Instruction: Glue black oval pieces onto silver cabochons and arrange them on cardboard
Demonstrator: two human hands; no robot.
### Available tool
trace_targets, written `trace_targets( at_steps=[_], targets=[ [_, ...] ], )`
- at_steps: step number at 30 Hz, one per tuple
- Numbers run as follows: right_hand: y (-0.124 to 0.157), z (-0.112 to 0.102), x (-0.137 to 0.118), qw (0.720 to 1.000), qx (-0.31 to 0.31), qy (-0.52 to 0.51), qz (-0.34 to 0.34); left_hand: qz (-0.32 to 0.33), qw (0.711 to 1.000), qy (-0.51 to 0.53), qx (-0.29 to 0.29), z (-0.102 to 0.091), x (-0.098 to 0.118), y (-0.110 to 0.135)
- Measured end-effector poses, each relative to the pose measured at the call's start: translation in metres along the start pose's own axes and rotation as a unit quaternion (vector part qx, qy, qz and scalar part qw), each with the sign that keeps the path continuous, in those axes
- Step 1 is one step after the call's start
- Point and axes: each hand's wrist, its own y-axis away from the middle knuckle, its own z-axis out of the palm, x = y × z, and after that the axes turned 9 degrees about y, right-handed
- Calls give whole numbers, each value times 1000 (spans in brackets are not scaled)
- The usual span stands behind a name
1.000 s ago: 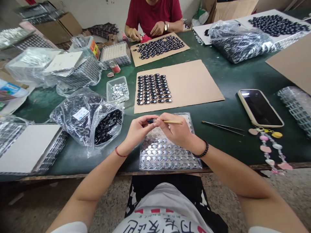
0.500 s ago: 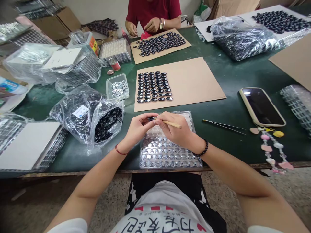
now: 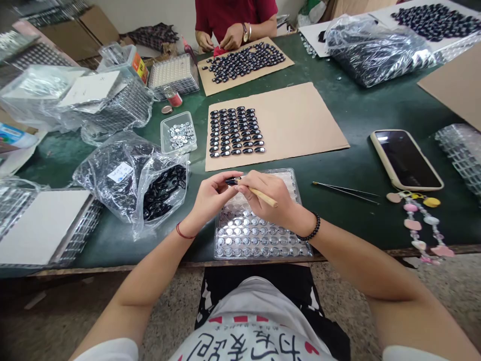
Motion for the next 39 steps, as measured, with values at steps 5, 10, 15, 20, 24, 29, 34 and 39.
trace_targets(
  at_steps=[5,10,15,20,24,29,34,39],
  targets=[
    [0,1,1,1000,2,-1,0,-6,1000,22,-6,0,0,1],
    [2,2,1,1000,-9,3,0,-2,999,48,7,3,-1,2],
    [4,4,1,999,-9,31,-29,13,999,27,29,6,-3,3],
    [5,6,3,996,-13,65,-58,22,999,35,20,5,-3,2],
    [6,7,4,997,-18,65,-48,16,999,30,18,4,-4,1],
    [5,5,4,996,-29,76,-49,11,1000,24,12,4,-4,2],
    [4,4,2,992,-47,96,-63,15,1000,15,7,4,-4,1],
    [5,5,2,995,-50,68,-48,26,999,19,18,5,-3,3]
  ],
)
